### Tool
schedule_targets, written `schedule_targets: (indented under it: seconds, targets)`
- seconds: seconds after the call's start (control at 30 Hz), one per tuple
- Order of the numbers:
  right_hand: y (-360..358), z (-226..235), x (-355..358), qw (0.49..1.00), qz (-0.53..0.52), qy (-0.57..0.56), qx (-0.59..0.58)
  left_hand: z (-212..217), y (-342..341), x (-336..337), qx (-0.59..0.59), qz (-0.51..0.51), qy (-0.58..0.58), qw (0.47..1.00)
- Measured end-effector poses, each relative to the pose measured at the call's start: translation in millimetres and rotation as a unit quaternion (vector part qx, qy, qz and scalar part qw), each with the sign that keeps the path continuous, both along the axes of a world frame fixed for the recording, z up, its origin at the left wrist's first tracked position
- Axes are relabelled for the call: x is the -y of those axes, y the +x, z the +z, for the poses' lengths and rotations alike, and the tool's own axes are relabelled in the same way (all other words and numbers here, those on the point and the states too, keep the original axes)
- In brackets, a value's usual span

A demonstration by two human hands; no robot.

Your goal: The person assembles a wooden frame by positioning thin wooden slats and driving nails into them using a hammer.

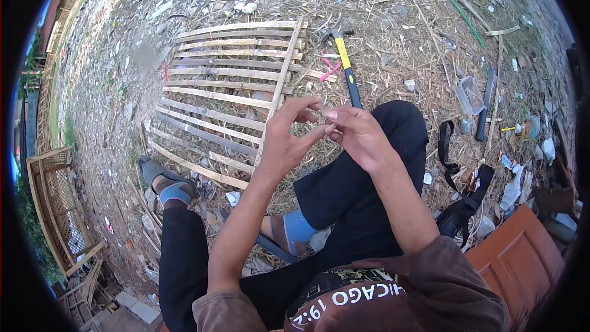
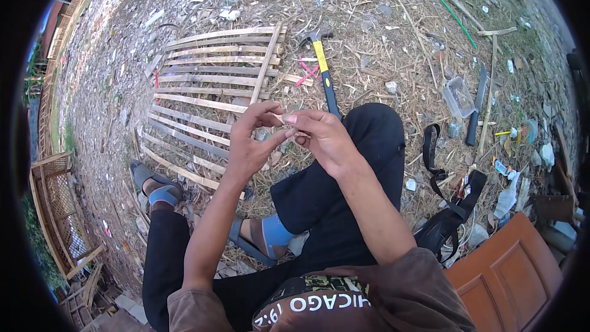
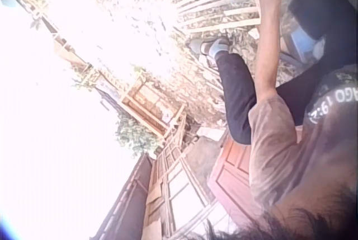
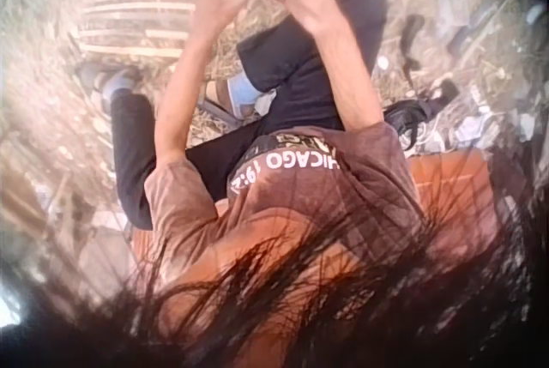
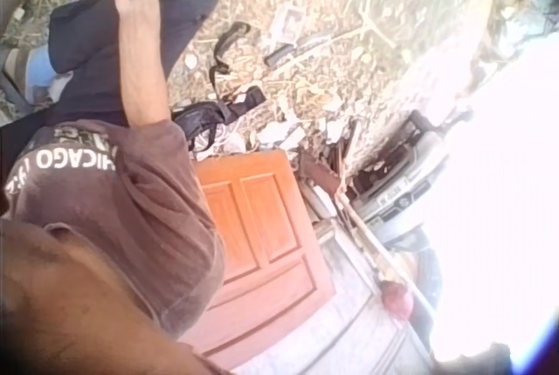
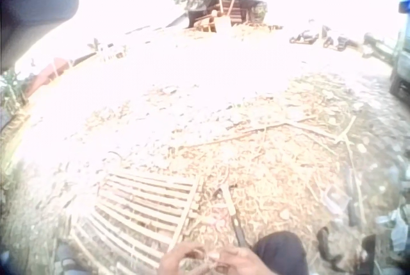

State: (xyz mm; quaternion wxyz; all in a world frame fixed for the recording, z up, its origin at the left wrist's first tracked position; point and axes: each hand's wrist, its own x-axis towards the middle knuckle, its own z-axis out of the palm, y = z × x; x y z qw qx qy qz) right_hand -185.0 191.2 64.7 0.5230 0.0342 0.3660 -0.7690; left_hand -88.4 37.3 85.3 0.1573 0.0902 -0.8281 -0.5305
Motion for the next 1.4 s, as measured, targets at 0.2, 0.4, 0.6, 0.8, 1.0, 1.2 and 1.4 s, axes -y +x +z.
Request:
schedule_targets:
  seconds: [0.2, 0.4, 0.6, 0.8, 1.0, 1.2, 1.4]
  targets:
    - [3.2, -9.3, -16.3, 0.993, 0.049, -0.049, 0.097, -10.1, -2.1, 0.2, -0.047, -0.036, 0.04, 0.997]
    - [24.7, -26.3, -11.3, 0.982, 0.091, -0.089, 0.142, -1.8, 14.8, 6.0, -0.022, -0.068, 0.015, 0.997]
    - [28.3, -29.7, -30.2, 0.981, 0.073, -0.112, 0.139, -4.8, 12.5, -10.7, 0.018, -0.083, 0.08, 0.993]
    - [33.4, -25.8, -32.5, 0.98, 0.068, -0.13, 0.136, -2.5, 12.1, -19.7, 0.009, -0.083, 0.114, 0.99]
    - [39.3, -28.8, -33.9, 0.968, 0.091, -0.18, 0.15, -5.6, 10.2, -29.7, -0.004, -0.091, 0.209, 0.974]
    - [54.5, -32.1, -31.2, 0.931, 0.153, -0.273, 0.19, 4.4, 3.6, -32.1, -0.03, -0.172, 0.232, 0.957]
    - [73.4, -38.0, -23.9, 0.91, 0.152, -0.333, 0.192, 2.6, 7.2, -30.8, -0.017, -0.234, 0.318, 0.919]
